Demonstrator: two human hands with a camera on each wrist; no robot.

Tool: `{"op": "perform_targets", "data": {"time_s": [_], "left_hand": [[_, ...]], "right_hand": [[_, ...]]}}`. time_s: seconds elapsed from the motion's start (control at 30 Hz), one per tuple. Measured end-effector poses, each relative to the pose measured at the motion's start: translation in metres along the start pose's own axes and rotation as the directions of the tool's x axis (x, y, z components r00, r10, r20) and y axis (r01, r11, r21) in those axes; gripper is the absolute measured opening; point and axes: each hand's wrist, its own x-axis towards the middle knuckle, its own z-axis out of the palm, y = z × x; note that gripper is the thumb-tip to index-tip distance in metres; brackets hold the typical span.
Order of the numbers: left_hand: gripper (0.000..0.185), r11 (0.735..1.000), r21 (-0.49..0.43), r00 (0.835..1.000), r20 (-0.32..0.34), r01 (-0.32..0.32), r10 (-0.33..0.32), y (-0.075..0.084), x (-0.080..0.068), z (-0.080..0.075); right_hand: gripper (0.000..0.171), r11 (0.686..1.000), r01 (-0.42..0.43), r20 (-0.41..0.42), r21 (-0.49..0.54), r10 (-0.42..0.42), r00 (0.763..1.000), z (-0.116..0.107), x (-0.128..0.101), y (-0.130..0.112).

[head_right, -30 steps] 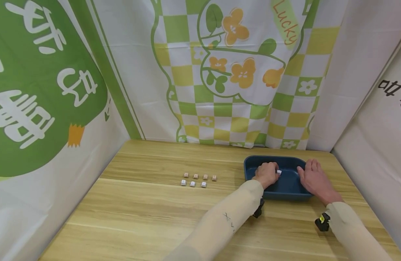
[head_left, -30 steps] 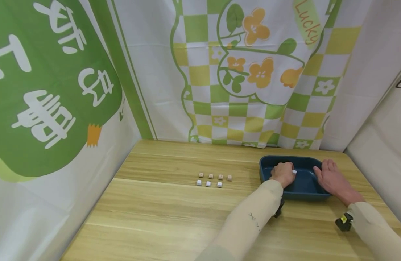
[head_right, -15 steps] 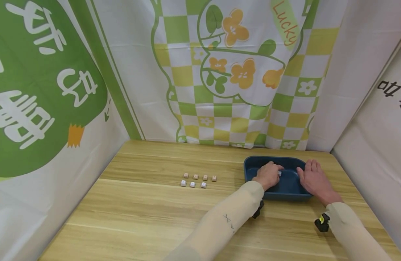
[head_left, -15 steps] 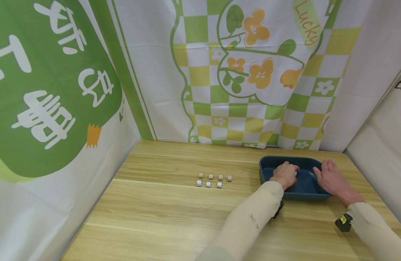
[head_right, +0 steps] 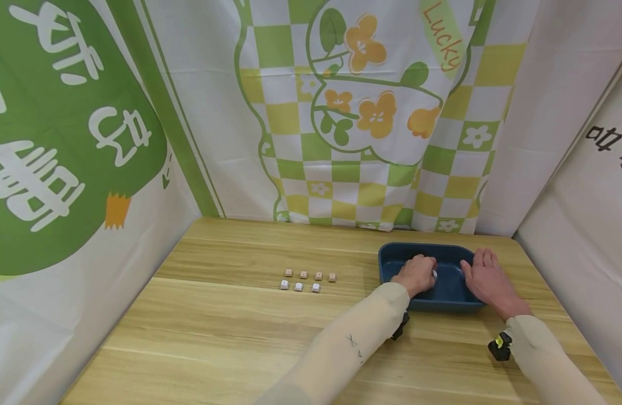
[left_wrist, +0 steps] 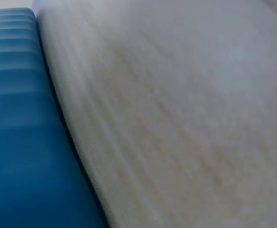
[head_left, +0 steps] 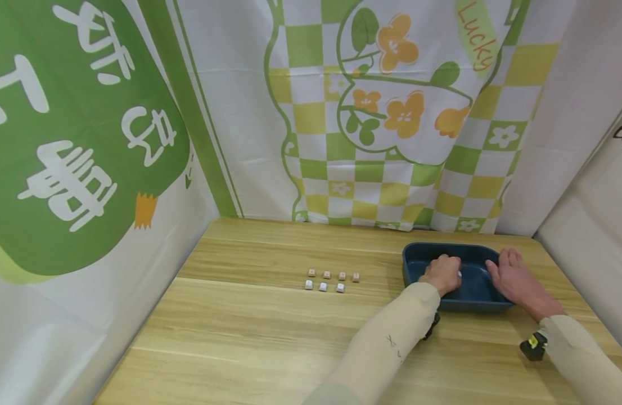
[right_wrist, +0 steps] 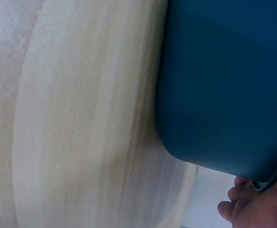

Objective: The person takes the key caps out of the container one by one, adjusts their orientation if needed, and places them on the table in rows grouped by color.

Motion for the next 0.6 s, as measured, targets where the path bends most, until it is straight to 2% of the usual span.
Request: {"op": "perform_targets", "data": {"time_s": [0.27,0.43,0.6], "left_hand": [[0.011,1.0,0.001,1.0,-0.007,0.007,-0.007,0.0003,-0.0004,-0.0012],[0.009,0.997,-0.07,0.999,-0.01,0.043,-0.044,0.0001,-0.0013,-0.0039],[0.014,0.978,-0.19,0.995,-0.019,0.09,-0.095,0.0011,-0.003,-0.0076]], "right_hand": [[0.061,1.0,-0.002,0.016,-0.003,0.003,1.0,-0.0006,-0.0003,-0.0002],[0.064,1.0,-0.024,0.067,0.008,0.023,0.998,-0.0039,-0.001,-0.002],[0.061,1.0,-0.011,0.048,-0.001,0.011,0.999,-0.0041,-0.0015,-0.0025]]}}
